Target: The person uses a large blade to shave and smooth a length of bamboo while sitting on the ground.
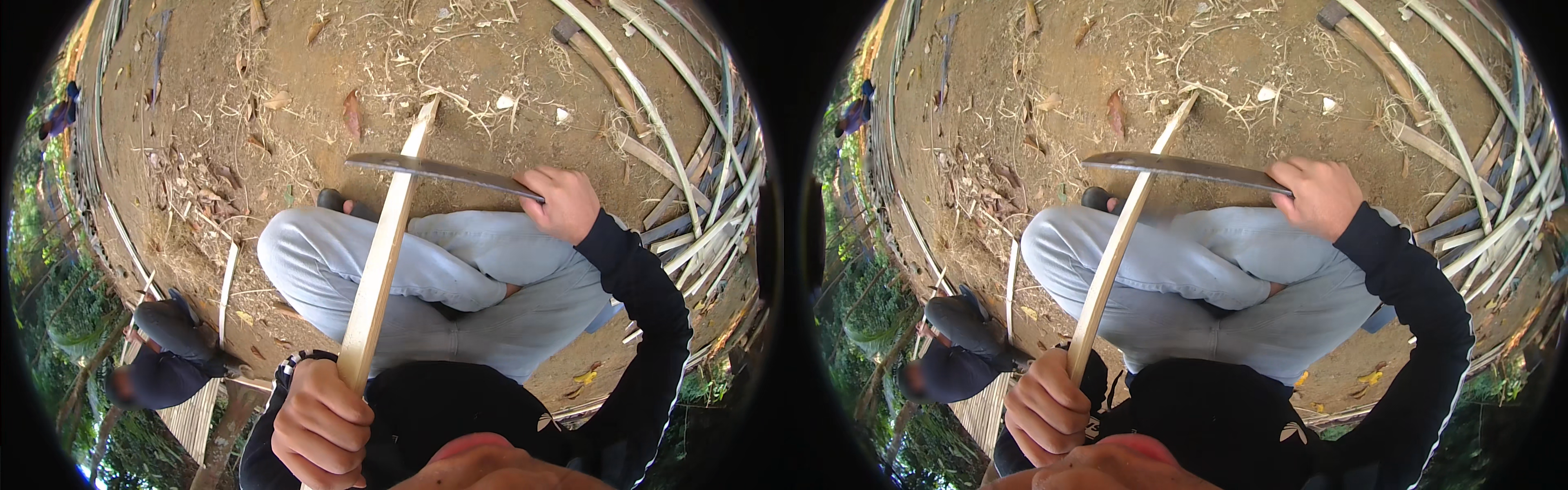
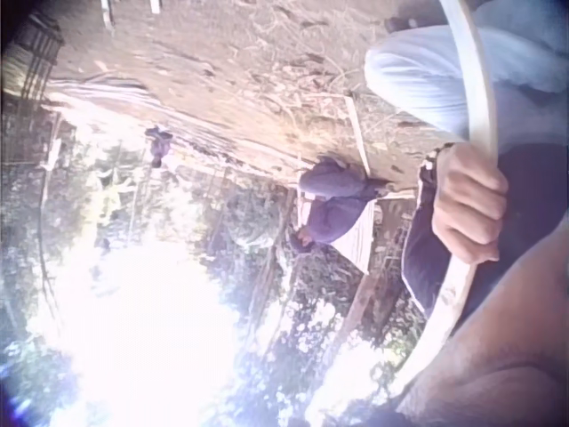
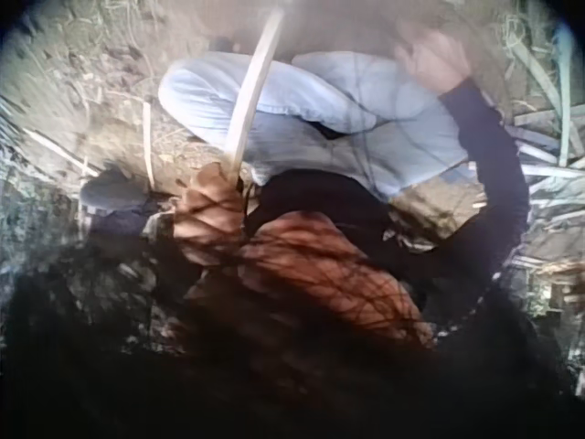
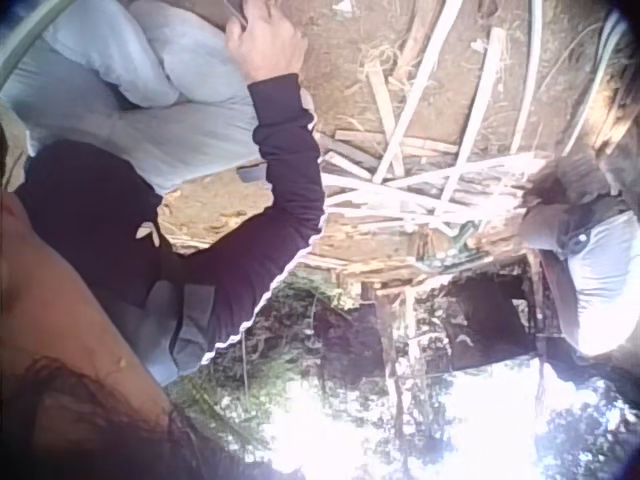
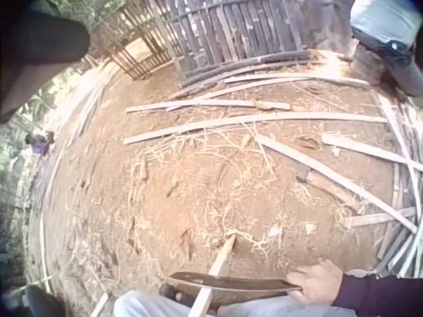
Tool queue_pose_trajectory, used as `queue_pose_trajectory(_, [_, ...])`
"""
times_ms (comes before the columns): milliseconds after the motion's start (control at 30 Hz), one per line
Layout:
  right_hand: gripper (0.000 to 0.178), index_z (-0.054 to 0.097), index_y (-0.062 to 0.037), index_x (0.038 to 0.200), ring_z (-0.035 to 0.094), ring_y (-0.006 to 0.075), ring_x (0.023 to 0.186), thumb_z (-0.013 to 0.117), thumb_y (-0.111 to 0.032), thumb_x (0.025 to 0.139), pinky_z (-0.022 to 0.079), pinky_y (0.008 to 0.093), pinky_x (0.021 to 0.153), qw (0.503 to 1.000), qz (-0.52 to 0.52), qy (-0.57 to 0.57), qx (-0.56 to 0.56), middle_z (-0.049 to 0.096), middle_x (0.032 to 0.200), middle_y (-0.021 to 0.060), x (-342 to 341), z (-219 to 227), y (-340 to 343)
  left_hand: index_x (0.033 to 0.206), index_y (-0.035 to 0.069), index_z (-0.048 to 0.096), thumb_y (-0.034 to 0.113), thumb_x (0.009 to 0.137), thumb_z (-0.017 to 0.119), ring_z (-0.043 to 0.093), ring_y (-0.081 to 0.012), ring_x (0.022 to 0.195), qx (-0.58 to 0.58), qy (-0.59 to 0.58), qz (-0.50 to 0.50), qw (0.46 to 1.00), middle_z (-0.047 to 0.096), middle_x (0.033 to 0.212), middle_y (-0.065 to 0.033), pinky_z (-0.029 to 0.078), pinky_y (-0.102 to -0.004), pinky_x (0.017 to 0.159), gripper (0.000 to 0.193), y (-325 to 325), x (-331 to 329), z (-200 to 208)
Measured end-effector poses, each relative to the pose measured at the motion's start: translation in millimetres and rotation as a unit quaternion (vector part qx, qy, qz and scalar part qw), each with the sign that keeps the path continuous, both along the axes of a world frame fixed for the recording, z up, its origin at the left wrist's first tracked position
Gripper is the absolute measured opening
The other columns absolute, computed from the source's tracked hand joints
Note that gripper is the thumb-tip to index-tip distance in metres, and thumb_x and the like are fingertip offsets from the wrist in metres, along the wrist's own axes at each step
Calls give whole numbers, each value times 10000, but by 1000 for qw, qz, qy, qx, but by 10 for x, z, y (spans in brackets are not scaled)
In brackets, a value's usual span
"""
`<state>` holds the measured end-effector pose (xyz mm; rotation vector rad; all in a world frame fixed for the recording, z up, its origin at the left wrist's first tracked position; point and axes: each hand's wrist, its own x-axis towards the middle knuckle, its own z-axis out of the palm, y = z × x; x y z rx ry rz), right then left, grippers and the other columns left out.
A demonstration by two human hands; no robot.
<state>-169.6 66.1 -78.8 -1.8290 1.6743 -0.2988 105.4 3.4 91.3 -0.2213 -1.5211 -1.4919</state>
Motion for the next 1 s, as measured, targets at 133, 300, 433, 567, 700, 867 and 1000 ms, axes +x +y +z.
queue_pose_trajectory(133, [159, 586, -90, 886, 621, 331, 686, 627, -199, 777, 504, 440, 588, 999, -19, 30, 23, 609, 764, 111, 15, -180, -63, 508, 110, 430, -4, 744, 464, 408, -100, 378, 4, 10, 10, 1000, 443, 471, -13, 291, -218, 390, 264, -8, 28, -24])
queue_pose_trajectory(300, [142, 571, -82, 848, 615, 347, 667, 607, -209, 793, 495, 458, 585, 999, -28, -26, -4, 596, 727, 120, -3, -67, 1, 508, 109, 430, -5, 735, 466, 405, -98, 378, 3, 16, 11, 1000, 436, 468, -6, 291, -220, 393, 257, -31, 26, -74])
queue_pose_trajectory(433, [152, 590, -90, 870, 619, 345, 664, 606, -217, 789, 503, 451, 589, 996, -30, 73, 45, 612, 745, 119, -11, -247, -72, 516, 102, 441, -10, 705, 498, 415, -96, 377, 5, 21, 56, 998, 430, 464, 1, 288, -219, 393, 227, 28, 11, -1])
queue_pose_trajectory(567, [142, 593, -87, 864, 620, 349, 658, 597, -214, 800, 504, 453, 586, 999, -33, 18, 16, 622, 757, 121, 32, -185, 24, 565, 96, 500, 13, 722, 611, 431, -86, 380, 9, 39, 73, 997, 459, 478, 15, 306, -215, 393, 210, 15, 153, -85])
queue_pose_trajectory(700, [139, 596, -92, 862, 626, 343, 681, 600, -217, 800, 511, 448, 593, 996, -49, 57, 40, 623, 754, 110, -101, -270, -94, 576, 158, 501, 91, 712, 724, 401, -9, 375, 54, 66, 131, 988, 437, 469, 100, 272, -167, 397, 271, -112, 241, -49])
queue_pose_trajectory(867, [140, 597, -84, 873, 616, 356, 653, 603, -206, 805, 497, 463, 567, 997, -42, 65, 18, 616, 737, 129, 76, -266, -83, 574, 168, 481, 84, 711, 722, 391, -6, 375, 60, 77, 191, 977, 428, 471, 103, 276, -156, 406, 289, -52, 363, -61])
queue_pose_trajectory(1000, [143, 583, -81, 854, 622, 353, 662, 592, -218, 814, 504, 458, 571, 996, -40, 73, 29, 616, 729, 131, -7, -246, -144, 559, 174, 474, 76, 701, 726, 391, -6, 374, 60, 72, 172, 981, 430, 471, 105, 277, -154, 406, 306, -64, 386, -86])
